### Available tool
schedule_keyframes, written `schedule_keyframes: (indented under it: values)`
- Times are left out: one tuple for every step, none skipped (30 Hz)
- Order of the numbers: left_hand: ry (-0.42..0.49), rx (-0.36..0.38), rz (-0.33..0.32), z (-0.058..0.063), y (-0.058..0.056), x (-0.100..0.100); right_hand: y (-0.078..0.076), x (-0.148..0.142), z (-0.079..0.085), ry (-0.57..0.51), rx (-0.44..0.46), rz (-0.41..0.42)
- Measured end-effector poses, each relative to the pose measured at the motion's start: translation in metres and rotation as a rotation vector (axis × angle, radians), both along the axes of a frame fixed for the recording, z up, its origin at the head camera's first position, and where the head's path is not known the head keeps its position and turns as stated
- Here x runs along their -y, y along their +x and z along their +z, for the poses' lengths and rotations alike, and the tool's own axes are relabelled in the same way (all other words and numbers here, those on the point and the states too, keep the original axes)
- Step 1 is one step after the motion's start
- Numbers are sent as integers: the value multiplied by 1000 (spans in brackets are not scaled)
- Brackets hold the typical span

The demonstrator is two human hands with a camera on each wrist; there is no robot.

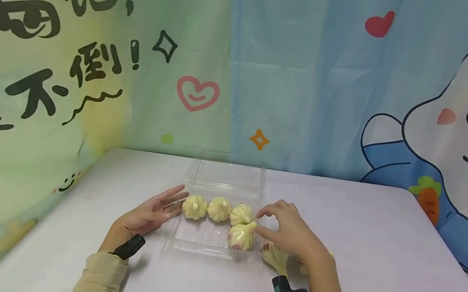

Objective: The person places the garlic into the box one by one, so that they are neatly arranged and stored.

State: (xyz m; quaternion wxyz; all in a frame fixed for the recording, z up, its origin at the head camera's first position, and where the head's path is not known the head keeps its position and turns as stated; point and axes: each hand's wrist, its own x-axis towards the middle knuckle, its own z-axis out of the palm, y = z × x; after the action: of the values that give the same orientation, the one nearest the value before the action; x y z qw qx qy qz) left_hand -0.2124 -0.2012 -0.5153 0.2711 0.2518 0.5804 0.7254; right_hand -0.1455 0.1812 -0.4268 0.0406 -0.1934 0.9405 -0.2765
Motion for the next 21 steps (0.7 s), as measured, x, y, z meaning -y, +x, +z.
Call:
schedule_keyframes:
  values:
    - [2, -2, -4, 0, 0, -1, 1, -5, 3, -5, -3, 0]
    - [5, -6, -10, 0, 0, -1, 2, -12, 5, -13, -4, -2]
    - [8, -12, -18, -1, -1, -1, 3, -19, 8, -22, 8, -9]
    - [10, -15, -23, -1, -1, -2, 4, -27, 12, -30, 24, -15]
    - [13, -18, -26, -1, -2, -2, 5, -35, 15, -35, 46, -23]
    - [17, -23, -28, -1, -2, -2, 7, -44, 18, -38, 74, -34]
    - [21, -28, -29, -1, -2, -1, 8, -52, 20, -39, 101, -38]
    - [26, -31, -27, 0, -2, -1, 10, -61, 21, -35, 129, -45]
    - [30, -33, -25, 0, -2, 0, 11, -69, 21, -22, 163, -51]
    - [36, -33, -22, 1, -2, 0, 12, -76, 21, -9, 201, -59]
    - [41, -29, -19, 1, -2, 1, 13, -83, 20, 6, 249, -68]
    - [44, -29, -18, 1, -1, 1, 14, -89, 19, 26, 297, -76]
    - [47, -25, -19, 2, -1, 1, 14, -94, 17, 50, 346, -84]
    - [49, -19, -18, 2, -1, 1, 15, -99, 14, 64, 392, -93]
    - [51, -15, -19, 2, 0, 1, 15, -102, 12, 74, 435, -98]
    - [51, -9, -18, 2, 0, 1, 16, -104, 10, 78, 474, -106]
    - [52, -5, -20, 1, 1, 1, 16, -105, 9, 84, 505, -114]
    - [54, -5, -23, 1, 1, 1, 16, -106, 7, 84, 530, -122]
    - [57, -2, -24, 0, 1, 1, 16, -105, 4, 80, 545, -130]
    - [59, -1, -27, -1, 0, 0, 16, -104, 2, 75, 556, -141]
    - [59, 1, -29, -1, 0, 0, 16, -103, -1, 73, 566, -148]
